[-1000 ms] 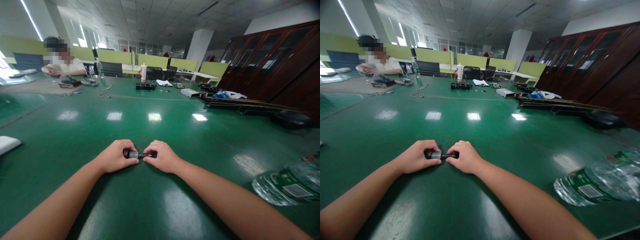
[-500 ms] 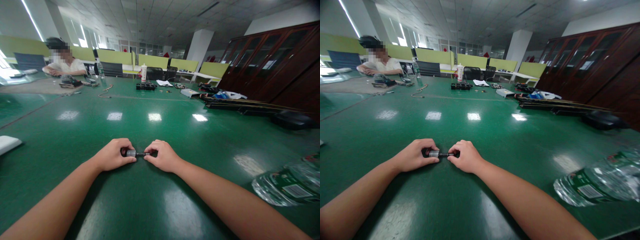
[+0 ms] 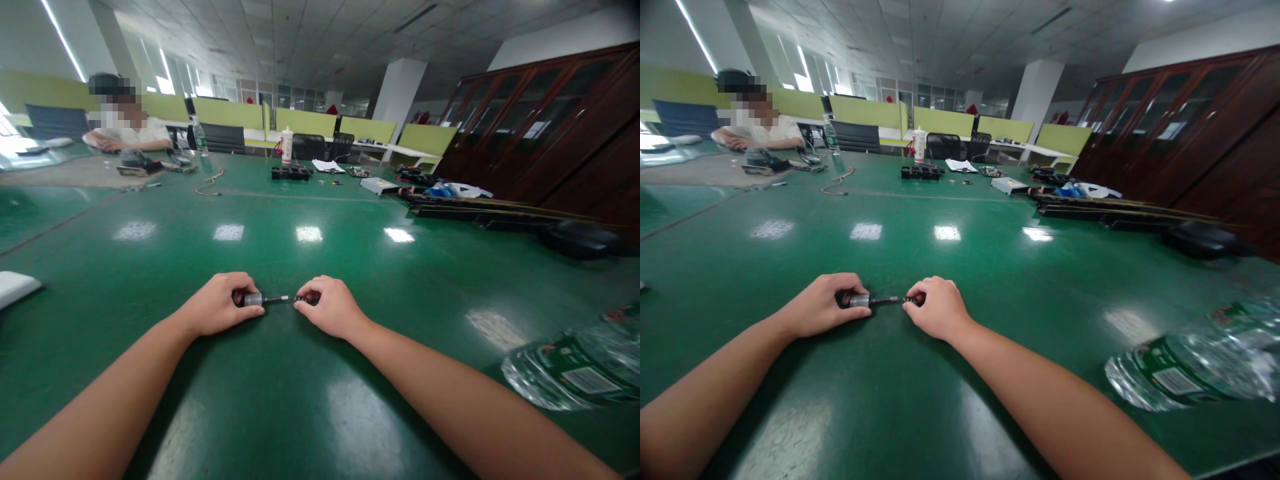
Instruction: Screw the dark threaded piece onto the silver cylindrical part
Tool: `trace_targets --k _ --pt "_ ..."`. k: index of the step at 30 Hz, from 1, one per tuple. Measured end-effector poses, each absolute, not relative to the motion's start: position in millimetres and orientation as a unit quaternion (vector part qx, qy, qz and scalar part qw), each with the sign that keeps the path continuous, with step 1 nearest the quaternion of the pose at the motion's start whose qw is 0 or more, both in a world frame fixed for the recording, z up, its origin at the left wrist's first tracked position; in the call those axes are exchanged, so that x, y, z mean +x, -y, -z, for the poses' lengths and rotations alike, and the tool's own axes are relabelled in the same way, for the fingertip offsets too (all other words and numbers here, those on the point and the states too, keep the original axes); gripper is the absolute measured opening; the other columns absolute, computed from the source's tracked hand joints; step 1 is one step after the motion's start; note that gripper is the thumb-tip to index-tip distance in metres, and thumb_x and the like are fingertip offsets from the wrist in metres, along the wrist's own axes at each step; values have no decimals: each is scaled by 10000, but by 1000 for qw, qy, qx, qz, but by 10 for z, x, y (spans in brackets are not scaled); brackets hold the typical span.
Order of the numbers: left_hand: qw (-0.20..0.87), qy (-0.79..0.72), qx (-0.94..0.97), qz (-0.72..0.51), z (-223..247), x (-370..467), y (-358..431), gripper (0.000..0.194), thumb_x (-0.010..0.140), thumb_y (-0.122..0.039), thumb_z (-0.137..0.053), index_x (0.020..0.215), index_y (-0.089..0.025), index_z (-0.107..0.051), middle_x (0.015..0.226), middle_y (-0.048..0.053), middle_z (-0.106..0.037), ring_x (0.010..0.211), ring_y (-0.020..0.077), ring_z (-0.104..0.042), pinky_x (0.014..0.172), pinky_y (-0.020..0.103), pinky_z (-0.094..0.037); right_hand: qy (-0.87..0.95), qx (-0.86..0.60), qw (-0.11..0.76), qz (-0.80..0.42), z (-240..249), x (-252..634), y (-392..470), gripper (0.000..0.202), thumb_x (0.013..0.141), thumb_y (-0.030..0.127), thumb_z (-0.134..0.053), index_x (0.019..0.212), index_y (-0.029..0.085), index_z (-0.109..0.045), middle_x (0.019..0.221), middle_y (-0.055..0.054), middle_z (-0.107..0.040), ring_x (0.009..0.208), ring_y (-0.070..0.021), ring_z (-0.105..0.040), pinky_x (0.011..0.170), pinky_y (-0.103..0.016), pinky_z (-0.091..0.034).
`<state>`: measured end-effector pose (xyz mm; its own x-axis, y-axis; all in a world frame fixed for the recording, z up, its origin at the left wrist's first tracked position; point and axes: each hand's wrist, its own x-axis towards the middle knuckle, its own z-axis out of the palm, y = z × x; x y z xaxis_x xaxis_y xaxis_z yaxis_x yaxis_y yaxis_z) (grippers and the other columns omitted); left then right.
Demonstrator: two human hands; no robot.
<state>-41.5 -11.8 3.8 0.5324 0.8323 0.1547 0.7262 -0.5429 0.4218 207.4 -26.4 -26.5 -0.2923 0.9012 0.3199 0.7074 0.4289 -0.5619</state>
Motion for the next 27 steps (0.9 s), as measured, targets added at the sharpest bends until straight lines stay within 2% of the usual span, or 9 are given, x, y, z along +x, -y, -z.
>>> trace_targets --k 20,27 --pt "170 -449 861 -169 -53 -406 141 282 759 -446 -703 811 -170 -681 731 10 -617 664 165 -558 609 256 -399 806 -481 294 -183 238 2044 247 92 773 253 -756 851 204 -766 765 -15 -701 750 -149 -593 712 -282 -429" --pt "164 -417 881 -153 -49 -301 237 235 759 -391 -709 823 -171 -658 732 6 -611 656 157 -550 602 250 -389 829 -417 303 -216 217 2020 272 134 749 151 -755 880 177 -743 806 -20 -701 782 -146 -598 737 -276 -448"
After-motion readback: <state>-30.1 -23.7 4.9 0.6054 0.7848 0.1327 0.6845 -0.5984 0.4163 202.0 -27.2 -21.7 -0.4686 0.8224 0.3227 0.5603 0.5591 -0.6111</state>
